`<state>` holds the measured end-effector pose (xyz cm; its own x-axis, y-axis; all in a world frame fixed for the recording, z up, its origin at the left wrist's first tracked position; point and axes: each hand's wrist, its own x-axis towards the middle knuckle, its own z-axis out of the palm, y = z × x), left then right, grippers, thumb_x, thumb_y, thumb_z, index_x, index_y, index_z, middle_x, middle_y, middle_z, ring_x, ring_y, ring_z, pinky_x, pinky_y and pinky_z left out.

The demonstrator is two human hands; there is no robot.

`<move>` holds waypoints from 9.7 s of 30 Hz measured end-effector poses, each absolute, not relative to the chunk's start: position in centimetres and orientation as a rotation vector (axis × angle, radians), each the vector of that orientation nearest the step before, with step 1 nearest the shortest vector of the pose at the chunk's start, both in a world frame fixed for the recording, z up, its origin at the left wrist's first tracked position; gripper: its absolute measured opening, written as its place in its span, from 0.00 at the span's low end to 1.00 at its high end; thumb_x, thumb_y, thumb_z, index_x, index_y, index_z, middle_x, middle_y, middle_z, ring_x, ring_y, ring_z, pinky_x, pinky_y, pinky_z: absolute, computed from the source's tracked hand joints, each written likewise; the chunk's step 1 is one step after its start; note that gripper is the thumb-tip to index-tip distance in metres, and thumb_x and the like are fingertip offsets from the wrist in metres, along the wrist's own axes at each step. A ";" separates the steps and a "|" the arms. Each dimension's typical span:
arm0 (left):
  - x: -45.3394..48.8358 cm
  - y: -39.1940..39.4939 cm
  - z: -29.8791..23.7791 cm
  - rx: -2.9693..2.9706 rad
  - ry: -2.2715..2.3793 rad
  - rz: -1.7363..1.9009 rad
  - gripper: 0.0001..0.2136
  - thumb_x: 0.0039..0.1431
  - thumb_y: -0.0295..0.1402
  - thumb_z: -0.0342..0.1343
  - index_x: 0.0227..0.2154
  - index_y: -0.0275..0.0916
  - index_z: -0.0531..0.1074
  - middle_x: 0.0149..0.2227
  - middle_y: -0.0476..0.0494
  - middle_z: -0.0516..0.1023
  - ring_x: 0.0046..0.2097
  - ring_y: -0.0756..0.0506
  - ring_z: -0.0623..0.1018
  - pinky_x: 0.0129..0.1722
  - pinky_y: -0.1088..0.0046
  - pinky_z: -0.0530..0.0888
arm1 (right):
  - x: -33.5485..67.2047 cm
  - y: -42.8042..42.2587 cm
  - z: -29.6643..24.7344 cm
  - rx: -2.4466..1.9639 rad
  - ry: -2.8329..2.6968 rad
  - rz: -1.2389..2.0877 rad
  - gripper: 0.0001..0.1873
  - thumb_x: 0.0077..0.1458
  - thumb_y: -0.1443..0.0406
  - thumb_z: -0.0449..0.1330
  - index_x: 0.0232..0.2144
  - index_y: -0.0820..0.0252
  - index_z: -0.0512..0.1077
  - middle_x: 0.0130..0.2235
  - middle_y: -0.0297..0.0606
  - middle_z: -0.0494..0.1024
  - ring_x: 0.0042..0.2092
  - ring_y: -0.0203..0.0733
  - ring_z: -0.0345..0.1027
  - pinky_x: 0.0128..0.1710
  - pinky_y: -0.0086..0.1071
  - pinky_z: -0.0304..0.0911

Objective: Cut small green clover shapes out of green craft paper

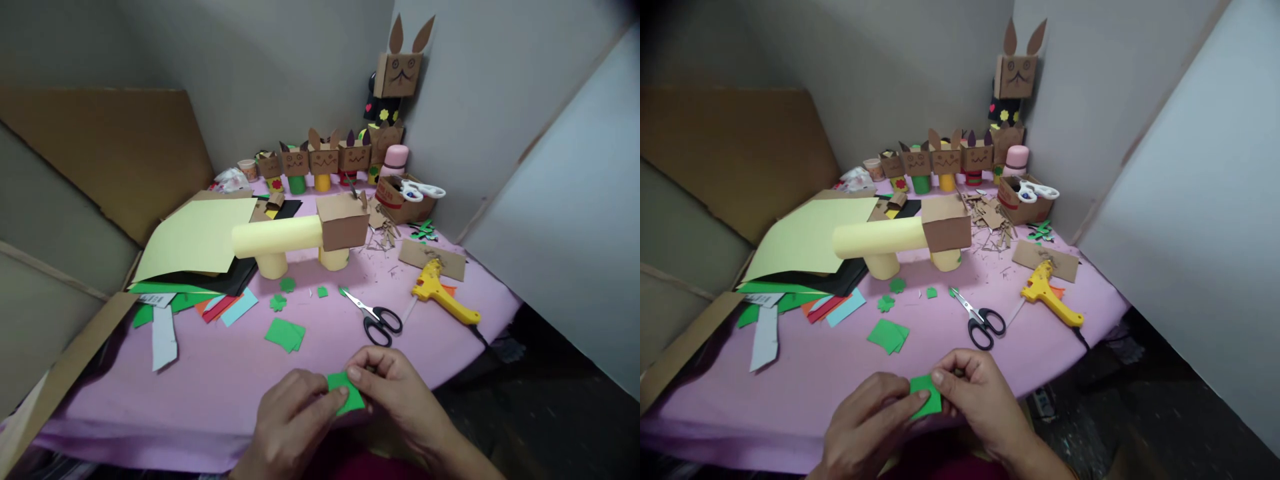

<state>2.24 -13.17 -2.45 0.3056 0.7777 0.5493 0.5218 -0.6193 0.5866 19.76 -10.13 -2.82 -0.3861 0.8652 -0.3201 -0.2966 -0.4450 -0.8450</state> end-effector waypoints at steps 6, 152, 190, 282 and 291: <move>4.2 -13.0 -1.7 1.579 1.355 1.331 0.08 0.48 0.24 0.60 0.25 0.45 0.80 0.25 0.46 0.77 0.28 0.46 0.75 0.27 0.75 0.70 | 19.8 -10.2 -2.4 -1.014 -0.967 1.845 0.16 0.45 0.56 0.67 0.24 0.65 0.73 0.18 0.30 0.72 0.19 0.28 0.61 0.20 0.22 0.55; 4.8 -9.5 -4.8 1.673 1.534 1.253 0.12 0.59 0.33 0.52 0.20 0.38 0.65 0.20 0.55 0.67 0.24 0.50 0.68 0.28 0.72 0.64 | 17.5 -8.0 -5.9 -1.129 -1.559 0.862 0.13 0.54 0.63 0.53 0.19 0.57 0.62 0.15 0.26 0.63 0.18 0.35 0.59 0.21 0.27 0.54; 4.0 -9.4 -4.7 1.426 1.375 1.349 0.14 0.56 0.42 0.46 0.21 0.39 0.66 0.22 0.49 0.71 0.24 0.48 0.69 0.26 0.74 0.66 | 17.9 -7.9 -6.2 -1.016 -1.474 0.974 0.11 0.57 0.61 0.48 0.25 0.58 0.61 0.21 0.29 0.66 0.20 0.35 0.60 0.21 0.27 0.57; 4.5 -11.0 -4.1 1.574 1.318 1.242 0.12 0.56 0.37 0.52 0.20 0.38 0.68 0.19 0.52 0.68 0.24 0.49 0.67 0.25 0.76 0.64 | 18.5 -8.2 -5.9 -0.868 -1.430 1.163 0.12 0.52 0.61 0.58 0.21 0.61 0.67 0.21 0.31 0.69 0.24 0.34 0.60 0.26 0.28 0.56; 4.3 -10.9 -4.1 1.604 1.340 1.289 0.12 0.61 0.37 0.44 0.23 0.41 0.62 0.22 0.53 0.65 0.26 0.48 0.67 0.28 0.74 0.64 | 18.6 -8.1 -6.0 -0.821 -1.479 1.285 0.13 0.54 0.60 0.56 0.22 0.61 0.68 0.20 0.31 0.69 0.22 0.33 0.59 0.23 0.27 0.54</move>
